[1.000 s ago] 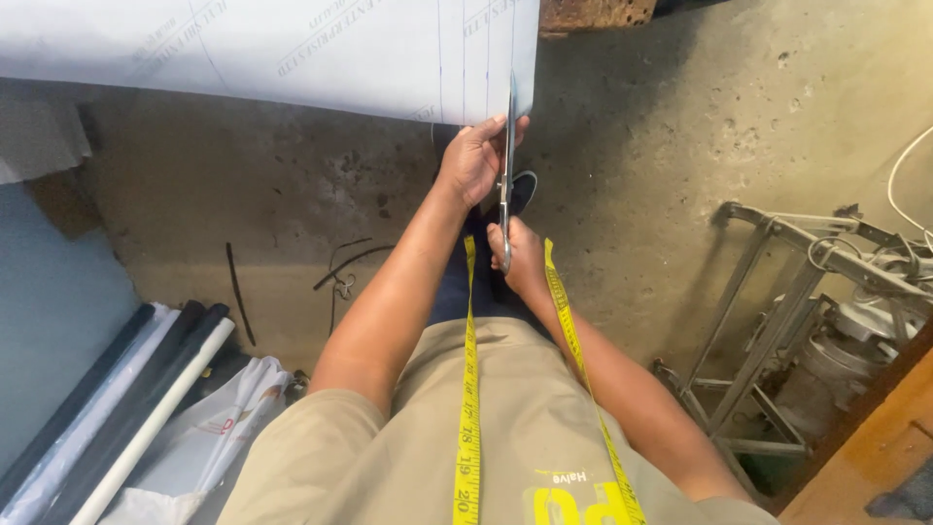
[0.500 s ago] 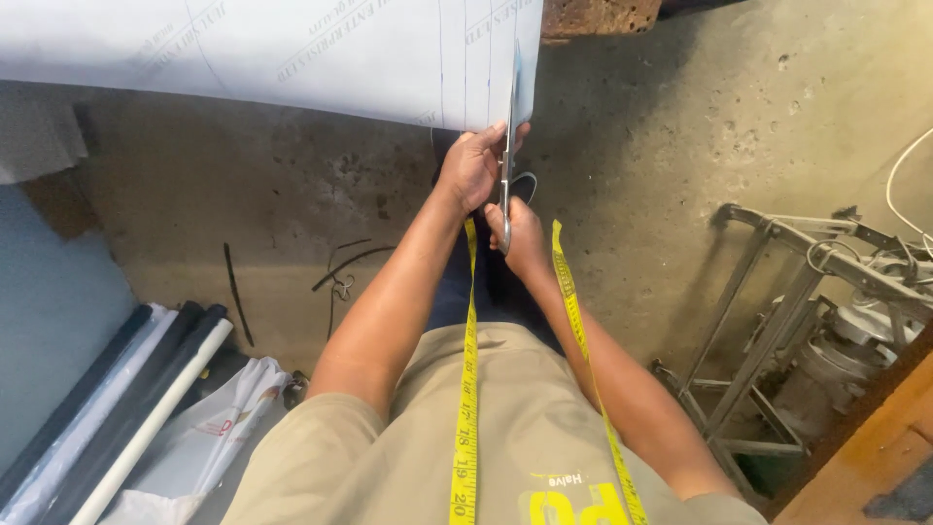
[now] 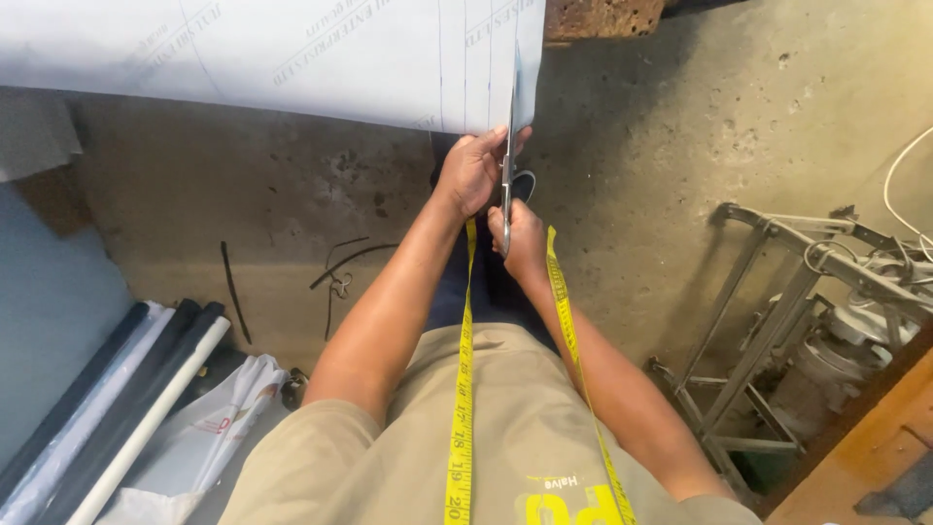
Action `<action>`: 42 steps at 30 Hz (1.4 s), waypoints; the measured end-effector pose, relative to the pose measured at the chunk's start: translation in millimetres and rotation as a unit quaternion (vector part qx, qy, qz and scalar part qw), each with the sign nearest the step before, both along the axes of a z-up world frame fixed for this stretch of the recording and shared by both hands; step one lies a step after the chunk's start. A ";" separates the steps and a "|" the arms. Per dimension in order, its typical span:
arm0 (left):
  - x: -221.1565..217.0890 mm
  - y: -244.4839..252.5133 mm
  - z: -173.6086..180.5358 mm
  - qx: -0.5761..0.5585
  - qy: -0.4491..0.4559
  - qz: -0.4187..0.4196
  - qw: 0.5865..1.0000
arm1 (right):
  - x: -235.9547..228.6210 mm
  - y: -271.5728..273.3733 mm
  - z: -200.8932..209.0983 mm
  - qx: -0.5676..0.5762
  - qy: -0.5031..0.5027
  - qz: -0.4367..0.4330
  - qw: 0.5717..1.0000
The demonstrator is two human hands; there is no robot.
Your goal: The person uses large shears to cut a long sheet of white material laid out on a workbench. They hold the material steady with one hand while cutting along a marked line with the other, eventually separating a strip from the main sheet.
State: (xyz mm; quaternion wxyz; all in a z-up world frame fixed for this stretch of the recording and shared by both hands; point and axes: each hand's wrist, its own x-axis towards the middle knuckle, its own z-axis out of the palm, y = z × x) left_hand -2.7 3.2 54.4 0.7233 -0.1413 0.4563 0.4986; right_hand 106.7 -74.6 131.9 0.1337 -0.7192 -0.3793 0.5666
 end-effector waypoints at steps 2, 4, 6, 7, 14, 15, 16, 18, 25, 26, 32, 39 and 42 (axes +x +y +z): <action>-0.2 2.9 11.1 -0.001 0.003 0.002 1.000 | 0.2 0.5 -0.4 -0.003 -0.001 -0.005 1.000; -1.0 3.6 18.2 -0.004 0.007 0.004 1.000 | -0.1 0.8 -0.1 -0.009 -0.001 -0.011 1.000; -1.4 4.5 20.5 -0.007 0.015 -0.001 1.000 | -0.1 3.2 0.2 -0.012 0.009 -0.012 1.000; -0.5 5.0 19.7 -0.007 0.014 -0.001 1.000 | 1.3 3.3 -3.5 -0.013 0.009 -0.011 1.000; -2.0 7.5 24.3 -0.002 0.017 0.023 1.000 | -1.4 39.9 5.0 -0.019 0.003 0.007 1.000; -2.8 7.5 28.4 -0.001 0.016 0.027 1.000 | -1.2 44.3 1.0 -0.017 0.006 0.004 1.000; -1.6 8.2 30.7 -0.002 0.016 0.027 0.999 | -0.6 47.2 1.5 -0.017 0.006 0.005 1.000; 0.4 9.5 34.9 0.003 0.023 0.030 0.999 | 0.1 52.9 2.0 -0.029 -0.007 0.011 1.000; -0.7 9.6 42.9 0.018 0.035 0.008 0.999 | -4.2 58.4 10.0 -0.032 -0.023 0.001 0.999; -0.9 10.6 44.1 0.016 0.035 0.007 0.999 | -4.7 59.8 9.5 -0.036 -0.025 0.002 0.999; -8.6 18.5 96.2 0.005 0.039 -0.031 0.999 | -7.7 83.1 11.3 -0.038 -0.009 0.009 0.999; 2.3 -4.9 0.4 0.021 0.034 -0.035 0.999 | -7.1 116.1 4.7 -0.028 -0.017 0.024 0.999; -0.9 -0.8 18.3 0.018 0.057 -0.035 0.998 | -6.3 113.4 -2.7 -0.022 -0.004 0.013 1.000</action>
